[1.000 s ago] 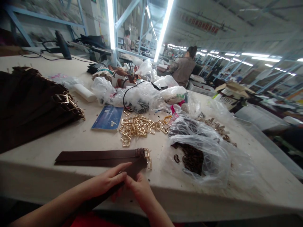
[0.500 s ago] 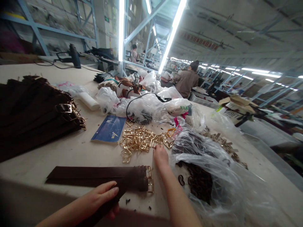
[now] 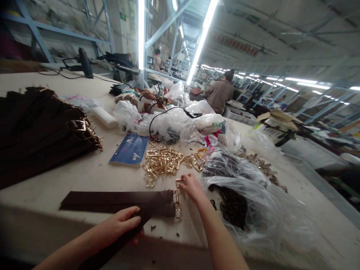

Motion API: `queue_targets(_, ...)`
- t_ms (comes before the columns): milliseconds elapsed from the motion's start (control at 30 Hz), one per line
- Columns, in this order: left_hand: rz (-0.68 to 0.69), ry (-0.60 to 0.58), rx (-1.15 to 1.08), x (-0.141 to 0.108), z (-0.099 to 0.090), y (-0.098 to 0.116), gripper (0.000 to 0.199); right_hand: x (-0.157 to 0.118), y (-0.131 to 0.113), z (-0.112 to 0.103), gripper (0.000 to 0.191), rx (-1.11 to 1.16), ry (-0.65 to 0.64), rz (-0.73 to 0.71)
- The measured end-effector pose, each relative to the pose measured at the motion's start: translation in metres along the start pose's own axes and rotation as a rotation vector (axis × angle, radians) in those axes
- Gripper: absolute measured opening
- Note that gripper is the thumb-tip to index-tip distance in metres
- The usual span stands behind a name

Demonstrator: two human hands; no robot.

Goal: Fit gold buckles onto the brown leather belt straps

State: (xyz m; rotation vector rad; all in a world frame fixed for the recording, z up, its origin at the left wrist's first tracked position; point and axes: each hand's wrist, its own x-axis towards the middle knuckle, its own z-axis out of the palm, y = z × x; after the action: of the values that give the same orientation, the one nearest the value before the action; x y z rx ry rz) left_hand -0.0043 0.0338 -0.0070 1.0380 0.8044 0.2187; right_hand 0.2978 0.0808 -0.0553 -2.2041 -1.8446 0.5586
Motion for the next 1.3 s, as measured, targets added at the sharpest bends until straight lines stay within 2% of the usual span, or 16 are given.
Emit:
queue_targets(133,0.02,0.006,0.023,-0.012,0.006,-0.001,0.035,0.008,0.001,0.009,0.022,0.024,0.028,0.022)
queue_targets(367,0.107,0.077,0.117,-0.023,0.015,0.0,0.026,-0.007,-0.003,0.01,0.016,0.114,0.118,0.037)
queue_targets(500,0.137,0.117,0.077,-0.025,0.017,0.0,0.03,-0.024,-0.014,-0.001,0.018,0.241,0.206,-0.026)
queue_targets(633,0.132,0.152,0.008,-0.027,0.017,-0.002,0.038,-0.057,-0.041,-0.014,0.034,0.435,0.256,-0.101)
queue_targets(700,0.157,0.173,-0.022,-0.026,0.019,-0.002,0.039,-0.078,-0.06,-0.014,0.043,0.607,0.209,-0.102)
queue_targets(767,0.175,0.173,-0.026,-0.024,0.023,-0.002,0.039,-0.097,-0.078,-0.009,0.044,1.034,0.051,-0.037)
queue_targets(833,0.163,0.118,0.003,-0.022,0.025,-0.003,0.038,-0.111,-0.093,0.0,0.042,1.317,-0.074,0.045)
queue_targets(967,0.115,0.009,0.09,-0.02,0.024,-0.007,0.034,-0.125,-0.103,0.015,0.038,1.624,-0.208,0.169)
queue_targets(1033,0.107,-0.005,0.113,-0.02,0.024,-0.007,0.034,-0.13,-0.105,0.02,0.038,1.651,-0.225,0.192)
queue_targets(1167,0.153,-0.032,0.125,-0.018,0.029,-0.002,0.035,-0.144,-0.116,0.032,0.042,1.519,-0.202,0.218)
queue_targets(1300,0.119,-0.021,0.099,-0.016,0.034,0.003,0.031,-0.153,-0.126,0.042,0.045,1.479,-0.046,0.229)
